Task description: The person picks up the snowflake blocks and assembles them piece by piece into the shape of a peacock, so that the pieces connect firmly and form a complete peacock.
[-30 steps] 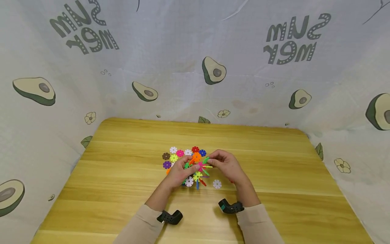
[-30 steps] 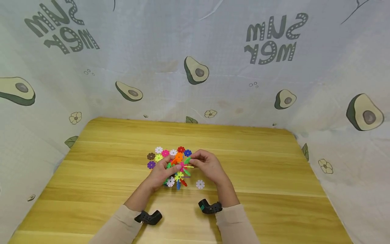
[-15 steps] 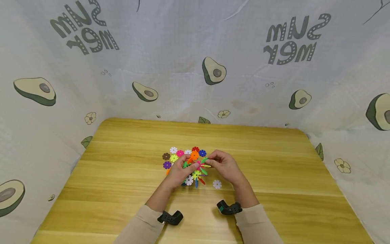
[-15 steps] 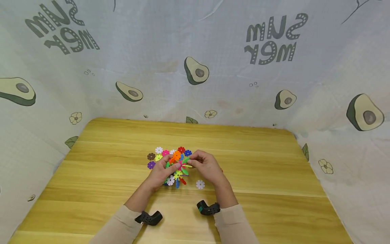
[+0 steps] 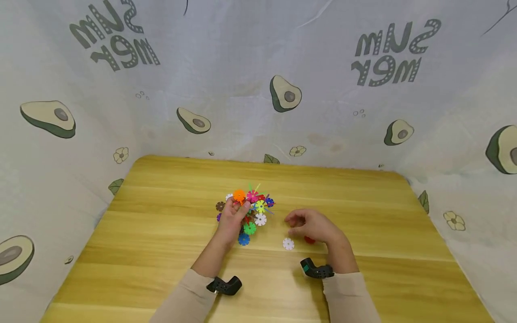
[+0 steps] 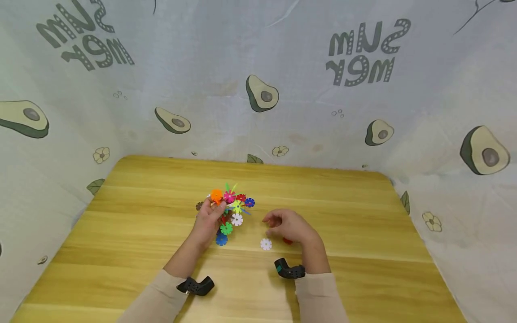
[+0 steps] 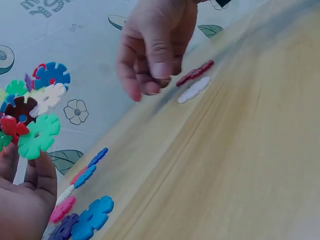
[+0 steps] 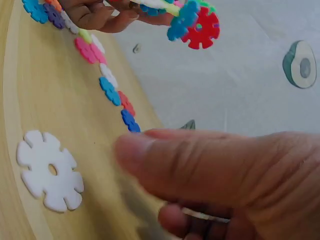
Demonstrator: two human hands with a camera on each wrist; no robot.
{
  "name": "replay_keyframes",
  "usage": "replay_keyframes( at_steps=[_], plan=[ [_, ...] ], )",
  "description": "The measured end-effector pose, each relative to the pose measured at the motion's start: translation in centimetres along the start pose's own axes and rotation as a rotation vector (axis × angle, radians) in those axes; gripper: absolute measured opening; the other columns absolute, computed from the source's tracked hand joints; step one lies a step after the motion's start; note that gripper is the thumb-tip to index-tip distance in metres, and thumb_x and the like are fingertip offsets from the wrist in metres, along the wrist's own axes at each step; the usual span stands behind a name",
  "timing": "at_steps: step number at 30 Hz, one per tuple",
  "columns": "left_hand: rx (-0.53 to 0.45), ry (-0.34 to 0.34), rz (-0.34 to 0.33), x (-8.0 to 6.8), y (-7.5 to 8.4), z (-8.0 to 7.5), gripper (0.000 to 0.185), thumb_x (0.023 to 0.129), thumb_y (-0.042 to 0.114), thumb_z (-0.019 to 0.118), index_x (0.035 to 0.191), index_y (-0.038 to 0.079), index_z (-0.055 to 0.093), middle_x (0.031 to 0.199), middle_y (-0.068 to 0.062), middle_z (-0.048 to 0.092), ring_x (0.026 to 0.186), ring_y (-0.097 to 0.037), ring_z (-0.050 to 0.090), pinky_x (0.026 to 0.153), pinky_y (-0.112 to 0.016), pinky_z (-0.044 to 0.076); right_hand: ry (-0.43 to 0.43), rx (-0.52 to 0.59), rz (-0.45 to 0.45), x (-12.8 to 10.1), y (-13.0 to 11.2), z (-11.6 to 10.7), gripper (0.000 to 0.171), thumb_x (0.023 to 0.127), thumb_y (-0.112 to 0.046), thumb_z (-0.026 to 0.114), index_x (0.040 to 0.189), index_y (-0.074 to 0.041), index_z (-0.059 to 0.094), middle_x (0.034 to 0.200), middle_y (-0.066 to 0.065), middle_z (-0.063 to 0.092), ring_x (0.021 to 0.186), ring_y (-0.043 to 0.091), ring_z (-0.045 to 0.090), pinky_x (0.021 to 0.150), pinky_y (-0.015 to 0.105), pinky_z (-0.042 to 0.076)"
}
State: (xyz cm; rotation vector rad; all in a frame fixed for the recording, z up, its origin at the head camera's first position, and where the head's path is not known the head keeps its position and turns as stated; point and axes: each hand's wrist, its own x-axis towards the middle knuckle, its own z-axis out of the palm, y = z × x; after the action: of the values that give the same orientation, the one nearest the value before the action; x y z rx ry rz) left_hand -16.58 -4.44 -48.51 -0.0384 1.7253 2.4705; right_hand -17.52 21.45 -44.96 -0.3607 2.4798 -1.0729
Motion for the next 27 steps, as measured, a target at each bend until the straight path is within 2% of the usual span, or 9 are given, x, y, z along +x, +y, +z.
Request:
replay_keyframes(
  at_steps=[2,4,7,10,15,18,21,24,27],
  plan=[
    [-0.099,0.028,0.027,0.2,0.0,-0.1,0.041,0.101,0.009,0.060,0.136,0.003,0.038,0.117,0.001,0.070,0.109,-0.009,0.063,0.097,-0.021,0.052,-0.059,-0.069,0.005,-0.1,-0.3,0.0,0.030,0.083,-0.015,0.085,0.110,-0.011,0.072,0.105,0.004,0.067,0.095,0.018,0.058,0.084,0.032,0.052],
    [-0.184,0.048,0.046,0.4,0.0,-0.1,0.040,0.099,0.002,0.061,0.133,0.004,0.041,0.108,0.007,0.071,0.104,-0.006,0.066,0.093,-0.020,0.055,-0.097,-0.161,-0.005,-0.2,-0.6,0.2,0.033,0.080,-0.017,0.087,0.109,-0.015,0.071,0.107,0.002,0.065,0.098,0.018,0.055,0.087,0.035,0.051],
    [-0.268,0.059,0.048,0.4,-0.1,-0.2,0.037,0.098,-0.002,0.062,0.129,0.007,0.045,0.103,0.007,0.075,0.098,-0.008,0.071,0.089,-0.024,0.059,-0.085,-0.257,-0.012,-0.1,-1.1,0.6,0.033,0.077,-0.017,0.089,0.104,-0.019,0.070,0.106,0.000,0.062,0.100,0.018,0.051,0.089,0.037,0.048],
    [-0.282,0.070,0.024,0.4,0.0,-0.3,0.033,0.099,0.001,0.062,0.127,0.010,0.046,0.102,0.008,0.076,0.094,-0.009,0.073,0.086,-0.026,0.060,-0.036,-0.282,-0.005,0.2,-1.4,1.1,0.025,0.079,-0.017,0.088,0.097,-0.020,0.070,0.100,0.000,0.059,0.095,0.019,0.048,0.084,0.035,0.044],
    [-0.238,0.102,-0.015,0.3,-0.1,-0.3,0.037,0.102,0.009,0.062,0.133,0.011,0.042,0.105,0.011,0.075,0.094,-0.009,0.072,0.083,-0.028,0.060,0.025,-0.272,-0.030,0.7,-1.2,1.7,0.015,0.083,-0.014,0.084,0.090,-0.016,0.071,0.095,0.000,0.063,0.088,0.015,0.052,0.081,0.032,0.046],
    [-0.235,0.107,-0.017,0.3,-0.1,-0.3,0.040,0.102,0.015,0.063,0.135,0.010,0.039,0.108,0.011,0.074,0.096,-0.010,0.072,0.083,-0.029,0.061,0.037,-0.216,-0.019,0.9,-1.3,1.9,0.016,0.085,-0.014,0.082,0.089,-0.014,0.067,0.089,-0.001,0.064,0.082,0.014,0.054,0.075,0.031,0.048],
    [-0.244,0.100,-0.006,0.2,-0.1,-0.2,0.039,0.104,0.021,0.059,0.135,0.012,0.037,0.110,0.009,0.074,0.097,-0.011,0.073,0.082,-0.031,0.063,0.073,-0.103,-0.015,1.1,-1.5,1.9,0.015,0.090,-0.018,0.079,0.090,-0.014,0.065,0.086,0.000,0.063,0.080,0.015,0.055,0.073,0.030,0.048],
    [-0.257,0.091,-0.001,0.2,0.0,0.0,0.034,0.106,0.023,0.055,0.132,0.014,0.035,0.107,0.007,0.074,0.093,-0.013,0.074,0.079,-0.030,0.064,0.166,0.042,-0.037,1.2,-1.8,2.1,0.012,0.094,-0.018,0.075,0.097,-0.012,0.065,0.092,0.003,0.065,0.083,0.017,0.058,0.075,0.028,0.052],
    [-0.284,0.071,0.005,0.2,-0.1,0.2,0.036,0.106,0.016,0.056,0.134,0.014,0.033,0.106,0.004,0.074,0.092,-0.013,0.074,0.080,-0.030,0.064,0.280,0.183,-0.069,1.3,-2.3,2.5,0.014,0.095,-0.013,0.073,0.107,-0.010,0.066,0.099,0.007,0.069,0.087,0.018,0.064,0.078,0.027,0.057]
  ],
)
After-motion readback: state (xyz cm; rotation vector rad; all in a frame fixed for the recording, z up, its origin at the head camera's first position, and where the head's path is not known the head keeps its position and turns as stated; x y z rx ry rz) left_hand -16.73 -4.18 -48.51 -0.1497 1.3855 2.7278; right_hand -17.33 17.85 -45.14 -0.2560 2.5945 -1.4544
